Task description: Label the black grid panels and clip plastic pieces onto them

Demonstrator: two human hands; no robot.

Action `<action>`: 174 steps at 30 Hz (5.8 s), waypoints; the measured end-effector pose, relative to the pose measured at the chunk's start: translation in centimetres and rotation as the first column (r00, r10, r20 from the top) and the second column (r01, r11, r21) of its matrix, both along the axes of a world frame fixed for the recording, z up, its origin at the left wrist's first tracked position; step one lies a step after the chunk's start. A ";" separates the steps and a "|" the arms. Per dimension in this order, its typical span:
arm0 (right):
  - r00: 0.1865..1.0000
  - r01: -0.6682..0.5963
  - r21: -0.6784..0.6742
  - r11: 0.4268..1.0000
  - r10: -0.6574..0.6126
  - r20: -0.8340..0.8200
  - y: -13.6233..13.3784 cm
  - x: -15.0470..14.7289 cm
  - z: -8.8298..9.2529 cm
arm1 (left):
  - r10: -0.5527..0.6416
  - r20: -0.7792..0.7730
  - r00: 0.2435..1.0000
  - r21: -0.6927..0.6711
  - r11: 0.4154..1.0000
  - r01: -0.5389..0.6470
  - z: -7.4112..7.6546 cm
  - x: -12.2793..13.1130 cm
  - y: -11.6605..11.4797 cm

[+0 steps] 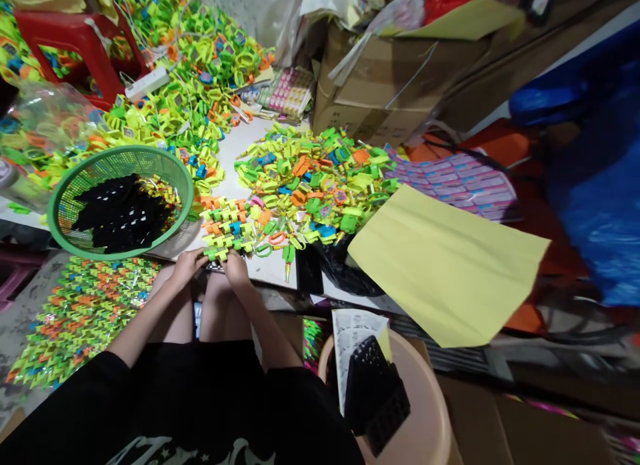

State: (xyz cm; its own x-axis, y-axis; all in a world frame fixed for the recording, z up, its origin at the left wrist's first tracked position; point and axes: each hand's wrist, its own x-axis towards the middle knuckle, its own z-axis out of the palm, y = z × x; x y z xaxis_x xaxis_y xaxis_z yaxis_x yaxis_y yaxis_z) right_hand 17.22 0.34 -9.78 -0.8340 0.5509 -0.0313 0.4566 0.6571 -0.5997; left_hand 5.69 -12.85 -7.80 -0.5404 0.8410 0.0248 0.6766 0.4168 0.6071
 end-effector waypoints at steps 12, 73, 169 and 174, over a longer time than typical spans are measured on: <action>0.998 -0.017 -0.032 0.999 0.015 -0.057 -0.6 -0.2 1.2 | 0.051 0.001 0.999 0.014 0.999 -0.051 -1.4 0.3 -0.1; 0.993 -0.092 0.360 0.928 0.061 0.096 11.4 9.0 2.0 | 0.171 0.027 0.985 0.090 0.981 -0.172 -5.0 1.0 2.9; 0.924 0.090 -0.037 0.995 -0.097 -0.369 0.0 2.8 -1.7 | 0.041 0.093 0.995 0.115 0.992 -0.052 -4.6 0.1 2.3; 0.944 0.131 -0.079 0.988 -0.149 -0.295 -0.4 2.7 -1.5 | 0.051 0.101 0.994 0.118 0.991 -0.062 -4.4 0.1 2.4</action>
State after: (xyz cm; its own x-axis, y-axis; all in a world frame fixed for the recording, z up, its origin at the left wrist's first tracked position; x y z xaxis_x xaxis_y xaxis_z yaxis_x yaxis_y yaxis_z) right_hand 19.88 -0.09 -11.24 -0.7241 0.6677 0.1728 0.3350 0.5595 -0.7581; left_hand 5.81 -10.49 -12.16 -0.5918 0.8031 0.0696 0.5893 0.3722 0.7170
